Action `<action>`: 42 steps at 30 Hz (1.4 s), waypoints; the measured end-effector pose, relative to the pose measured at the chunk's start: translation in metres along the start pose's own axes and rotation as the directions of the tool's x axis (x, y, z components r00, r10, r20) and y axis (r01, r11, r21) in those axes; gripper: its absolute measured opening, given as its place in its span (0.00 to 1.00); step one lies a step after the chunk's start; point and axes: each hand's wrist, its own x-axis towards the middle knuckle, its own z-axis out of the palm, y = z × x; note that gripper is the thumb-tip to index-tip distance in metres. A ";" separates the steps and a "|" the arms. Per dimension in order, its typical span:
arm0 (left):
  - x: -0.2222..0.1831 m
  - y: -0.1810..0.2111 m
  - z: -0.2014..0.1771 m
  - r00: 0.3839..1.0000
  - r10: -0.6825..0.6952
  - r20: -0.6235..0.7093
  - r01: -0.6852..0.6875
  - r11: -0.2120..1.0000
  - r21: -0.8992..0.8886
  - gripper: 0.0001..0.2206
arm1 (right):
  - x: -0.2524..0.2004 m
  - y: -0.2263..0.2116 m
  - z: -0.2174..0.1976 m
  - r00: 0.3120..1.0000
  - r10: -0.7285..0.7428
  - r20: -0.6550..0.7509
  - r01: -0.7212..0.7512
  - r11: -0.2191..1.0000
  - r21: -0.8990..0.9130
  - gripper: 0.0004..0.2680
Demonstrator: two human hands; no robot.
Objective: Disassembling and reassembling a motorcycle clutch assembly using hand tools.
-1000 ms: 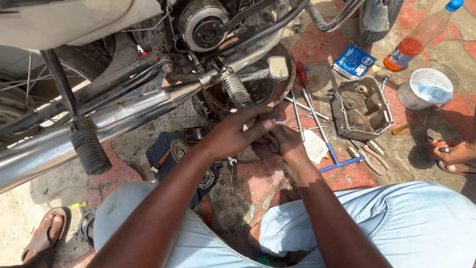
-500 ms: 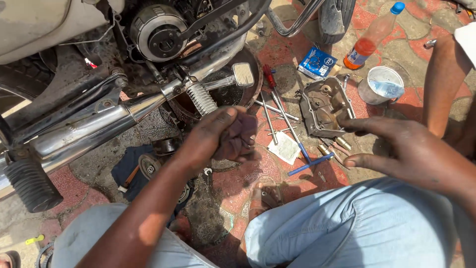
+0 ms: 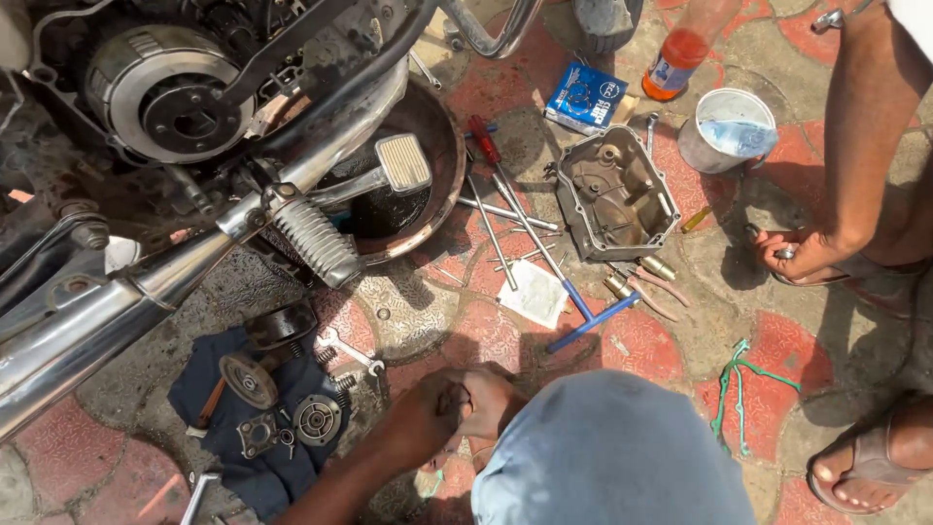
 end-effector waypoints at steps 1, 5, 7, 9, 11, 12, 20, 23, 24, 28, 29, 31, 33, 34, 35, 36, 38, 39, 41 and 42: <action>0.008 -0.015 0.002 1.000 -0.003 0.006 0.003 1.000 0.009 0.14 | 0.003 0.003 0.002 0.998 0.006 -0.065 -0.009 0.999 -0.039 0.22; -0.009 -0.016 -0.005 0.997 -0.076 0.016 0.072 0.981 0.177 0.13 | -0.021 0.028 0.032 0.954 0.059 -0.293 -0.113 0.979 -0.171 0.11; -0.005 -0.015 -0.027 0.949 -0.303 0.090 0.295 0.951 0.089 0.12 | 0.011 0.060 0.013 0.939 0.008 -0.343 -0.089 0.971 -0.222 0.09; 0.003 -0.055 -0.026 0.988 0.032 0.149 -0.026 0.999 -0.040 0.18 | 0.039 0.103 -0.014 0.838 0.047 -0.543 -0.158 0.974 -0.160 0.08; -0.002 -0.034 -0.025 0.976 0.143 0.165 -0.146 0.989 0.002 0.25 | 0.078 0.116 -0.052 0.843 0.040 -0.536 -0.199 0.950 -0.242 0.08; -0.004 -0.023 -0.026 0.948 0.247 0.200 -0.260 0.965 0.040 0.33 | 0.100 0.122 -0.072 0.848 0.046 -0.528 -0.249 0.914 -0.320 0.09; 0.059 -0.157 -0.014 0.970 0.142 0.197 -0.095 0.969 -0.228 0.23 | 0.223 0.206 -0.038 0.926 0.173 -0.336 -0.368 0.618 -0.695 0.06; 0.076 -0.192 0.006 0.979 0.144 0.146 -0.049 0.855 -0.517 0.19 | 0.221 0.204 -0.033 0.920 0.160 -0.358 -0.388 0.502 -0.773 0.06; 0.076 -0.190 0.006 0.993 0.102 0.066 -0.055 0.862 -0.504 0.17 | 0.214 0.185 -0.043 0.933 0.174 -0.314 -0.359 0.467 -0.808 0.11; 0.100 -0.204 0.004 0.929 0.369 0.037 -0.369 0.929 -0.002 0.19 | 0.187 0.181 -0.062 0.911 0.124 -0.394 -0.405 0.459 -0.791 0.08; 0.091 -0.184 0.002 0.933 0.358 0.029 -0.359 0.933 0.015 0.19 | 0.182 0.189 -0.067 0.872 0.204 -0.445 -0.487 0.451 -0.748 0.08; 0.076 -0.143 -0.008 0.933 0.359 0.012 -0.360 0.932 0.034 0.20 | 0.169 0.179 -0.089 0.825 0.270 -0.496 -0.564 0.430 -0.705 0.09; 0.056 -0.103 -0.020 0.965 0.245 0.092 -0.255 0.960 0.113 0.23 | 0.146 0.141 -0.115 0.727 0.304 -0.616 -0.641 0.624 -0.448 0.14; 0.046 -0.088 -0.028 0.964 0.255 0.078 -0.263 0.958 0.112 0.23 | 0.132 0.127 -0.120 0.731 0.288 -0.618 -0.633 0.624 -0.458 0.14; 0.035 -0.073 -0.036 0.962 0.259 0.091 -0.268 0.958 0.100 0.24 | 0.119 0.112 -0.125 0.702 0.265 -0.661 -0.612 0.699 -0.370 0.14; 0.024 -0.058 -0.043 0.959 0.265 0.100 -0.274 0.958 0.084 0.24 | 0.106 0.096 -0.130 0.672 0.243 -0.700 -0.574 0.767 -0.285 0.14; 0.002 -0.034 -0.052 0.954 0.279 0.108 -0.285 0.957 0.053 0.25 | 0.078 0.083 -0.142 0.623 0.308 -0.719 -0.532 0.840 -0.101 0.14; -0.011 -0.023 -0.054 0.950 0.283 0.135 -0.288 0.957 0.026 0.26 | 0.062 0.076 -0.148 0.574 0.399 -0.715 -0.478 0.872 0.103 0.15; -0.029 0.002 -0.058 0.962 0.250 0.110 -0.256 0.965 0.050 0.25 | 0.030 0.020 -0.162 0.604 0.474 -0.641 -0.200 0.868 0.454 0.10; -0.043 0.013 -0.065 0.975 0.199 0.097 -0.208 0.974 0.086 0.24 | 0.021 -0.009 -0.166 0.666 0.525 -0.529 0.084 0.653 0.753 0.06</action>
